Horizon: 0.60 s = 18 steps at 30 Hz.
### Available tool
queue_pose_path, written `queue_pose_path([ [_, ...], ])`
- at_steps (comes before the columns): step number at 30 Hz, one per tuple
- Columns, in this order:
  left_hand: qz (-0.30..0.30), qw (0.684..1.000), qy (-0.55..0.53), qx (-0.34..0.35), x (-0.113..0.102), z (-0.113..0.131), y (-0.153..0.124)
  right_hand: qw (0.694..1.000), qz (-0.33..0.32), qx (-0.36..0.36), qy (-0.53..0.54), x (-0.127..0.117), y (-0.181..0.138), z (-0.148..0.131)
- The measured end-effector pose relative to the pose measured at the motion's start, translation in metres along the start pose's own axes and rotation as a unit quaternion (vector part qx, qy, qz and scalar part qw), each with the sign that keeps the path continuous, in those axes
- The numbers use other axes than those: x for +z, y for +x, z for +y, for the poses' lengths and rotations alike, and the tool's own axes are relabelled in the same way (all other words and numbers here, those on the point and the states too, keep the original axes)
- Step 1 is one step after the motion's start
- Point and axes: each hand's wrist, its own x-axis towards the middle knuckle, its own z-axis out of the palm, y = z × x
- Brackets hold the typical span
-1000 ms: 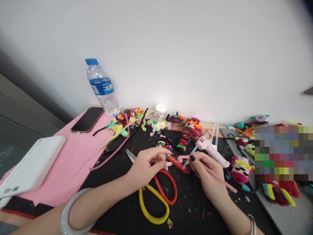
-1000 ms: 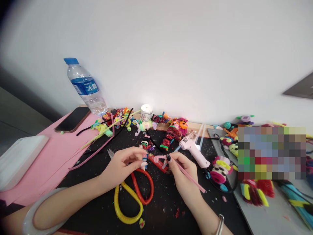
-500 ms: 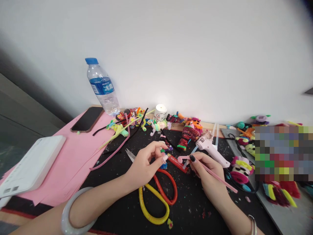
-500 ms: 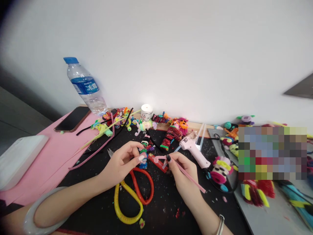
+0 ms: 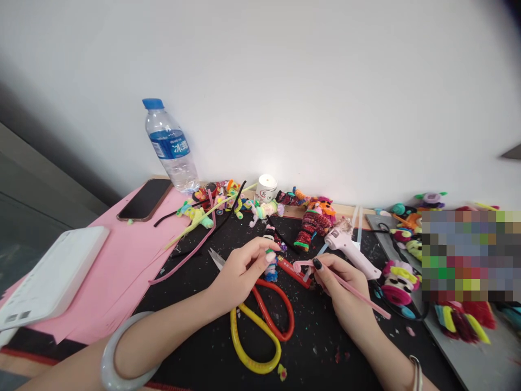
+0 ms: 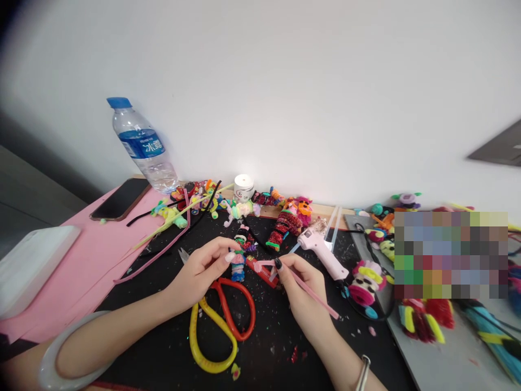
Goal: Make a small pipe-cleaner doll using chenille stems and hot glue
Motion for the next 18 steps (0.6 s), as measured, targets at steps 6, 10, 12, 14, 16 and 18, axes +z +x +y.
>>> queue_pose_path([
  [6, -0.010, 0.995, 0.029, 0.090, 0.0033, 0.0052, 0.0003, 0.999, -0.013, -0.023, -0.024, 0.0014, -0.0004, -0.0035],
  [10, -0.044, 0.995, 0.046, 0.082, 0.0047, 0.0068, -0.0011, 0.996, -0.051, -0.064, -0.027, 0.0051, -0.0014, -0.0074],
  [12, -0.045, 0.994, 0.063, 0.083, 0.0048, 0.0068, -0.0012, 0.995, -0.063, -0.075, -0.024, 0.0063, -0.0018, -0.0084],
  [14, -0.034, 0.991, 0.087, 0.094, 0.0044, 0.0070, -0.0007, 0.994, -0.068, -0.082, -0.022, 0.0068, -0.0022, -0.0087],
  [16, -0.022, 0.990, 0.099, 0.103, 0.0038, 0.0073, 0.0002, 0.994, -0.060, -0.087, -0.021, 0.0067, -0.0027, -0.0088],
  [18, -0.009, 0.990, 0.098, 0.102, 0.0032, 0.0079, 0.0010, 0.995, -0.043, -0.092, -0.021, 0.0064, -0.0032, -0.0090],
])
